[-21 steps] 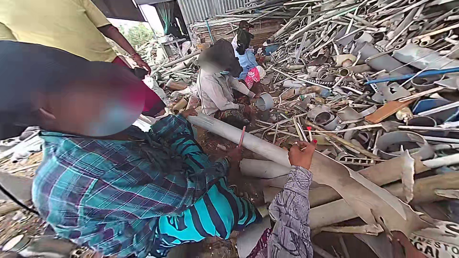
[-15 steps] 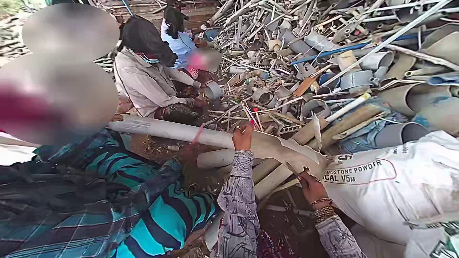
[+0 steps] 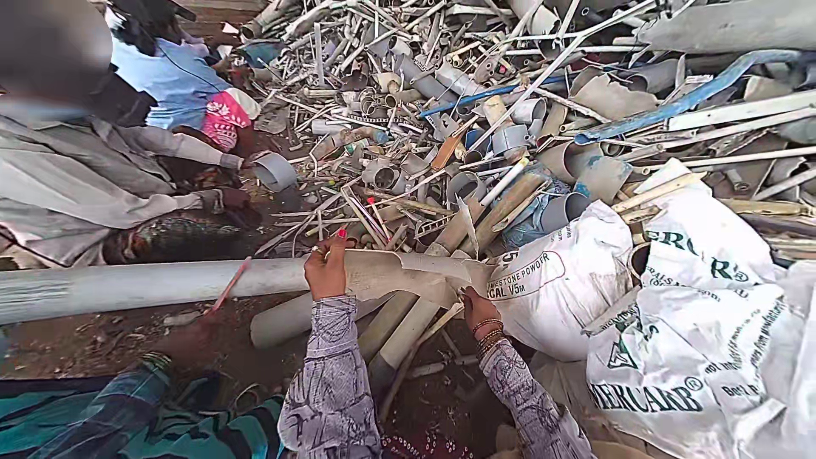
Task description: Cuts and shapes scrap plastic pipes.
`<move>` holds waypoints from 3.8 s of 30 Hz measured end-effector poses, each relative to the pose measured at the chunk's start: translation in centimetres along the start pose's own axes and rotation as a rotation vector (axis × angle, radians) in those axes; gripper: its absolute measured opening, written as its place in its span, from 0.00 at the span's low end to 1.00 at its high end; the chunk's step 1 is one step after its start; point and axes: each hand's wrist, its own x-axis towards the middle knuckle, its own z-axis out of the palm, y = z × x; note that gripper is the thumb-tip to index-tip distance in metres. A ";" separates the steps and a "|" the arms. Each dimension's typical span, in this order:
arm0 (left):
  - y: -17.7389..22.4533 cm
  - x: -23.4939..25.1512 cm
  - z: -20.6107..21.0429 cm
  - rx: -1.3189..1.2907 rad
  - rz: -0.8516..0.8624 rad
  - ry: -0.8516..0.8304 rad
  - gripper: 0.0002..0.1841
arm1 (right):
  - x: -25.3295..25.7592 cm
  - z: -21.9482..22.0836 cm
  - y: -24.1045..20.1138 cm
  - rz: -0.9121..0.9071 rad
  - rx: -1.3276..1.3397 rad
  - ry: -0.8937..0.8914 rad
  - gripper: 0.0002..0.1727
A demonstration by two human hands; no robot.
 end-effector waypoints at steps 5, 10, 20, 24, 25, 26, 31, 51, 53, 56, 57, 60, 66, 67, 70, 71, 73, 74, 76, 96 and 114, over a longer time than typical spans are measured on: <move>0.3 -0.1 0.1 -0.009 0.022 -0.024 0.13 | 1.8 -0.8 2.0 0.066 0.027 -0.007 0.23; -0.1 -0.3 -0.3 -0.016 0.023 -0.059 0.13 | 1.7 0.2 2.6 0.106 -0.015 -0.004 0.23; 0.3 -0.2 -0.2 -0.045 0.008 -0.057 0.13 | 1.8 1.9 2.7 0.134 0.082 0.036 0.24; -0.4 0.2 -0.4 -0.047 -0.061 0.004 0.14 | 1.5 3.4 2.7 0.169 0.100 0.057 0.25; -0.4 0.4 -0.4 -0.030 -0.084 0.008 0.15 | 1.6 3.4 2.6 0.182 0.110 0.063 0.25; -0.3 0.6 -0.4 -0.008 -0.104 0.007 0.16 | 1.4 3.5 2.3 0.182 0.108 0.071 0.25; 0.2 0.4 -0.5 0.035 -0.121 0.014 0.16 | 1.4 3.7 2.2 0.183 0.097 0.084 0.25; 0.2 0.5 -0.4 0.020 -0.125 0.032 0.15 | 2.6 2.1 3.2 0.184 0.039 0.088 0.25; 0.6 0.4 -0.5 0.034 -0.129 0.019 0.16 | 3.6 1.3 3.6 0.237 0.006 0.073 0.29; 0.3 0.4 -0.6 0.047 -0.134 0.016 0.16 | 3.2 1.9 3.2 0.216 -0.169 -0.027 0.33; 0.1 0.7 -0.5 0.053 -0.121 0.011 0.16 | 2.8 2.1 2.6 0.194 -0.200 -0.036 0.34; -0.6 0.9 -0.7 0.063 -0.099 0.006 0.16 | 2.8 2.7 3.3 0.223 -0.182 -0.021 0.34; 0.7 0.2 -0.7 0.044 -0.153 0.008 0.15 | 2.5 3.1 3.3 0.218 -0.139 -0.005 0.30; -0.1 0.5 -0.6 0.018 -0.119 0.017 0.15 | 2.9 3.0 3.6 0.234 -0.118 -0.001 0.30; 0.3 0.4 -0.2 -0.042 -0.093 0.034 0.13 | 2.6 2.7 2.4 0.197 -0.114 -0.007 0.32; 0.5 0.6 -0.1 -0.042 -0.092 0.042 0.13 | 2.6 2.6 2.1 0.182 -0.114 -0.001 0.32; 0.3 0.1 -0.3 -0.027 -0.119 0.038 0.14 | 2.9 2.9 3.4 0.219 -0.087 -0.003 0.31; 0.4 0.1 -0.2 -0.024 -0.112 0.036 0.14 | 3.2 2.9 3.5 0.229 -0.069 -0.002 0.31; 0.8 0.1 -0.1 -0.021 -0.094 0.036 0.13 | 2.8 2.9 2.4 0.195 -0.068 0.004 0.31; 0.5 0.3 -0.4 0.006 -0.113 0.021 0.15 | 2.5 3.5 2.6 0.185 0.084 0.055 0.29; 0.4 0.3 -0.3 0.022 -0.097 0.013 0.15 | 3.5 3.2 2.2 0.167 0.002 0.013 0.31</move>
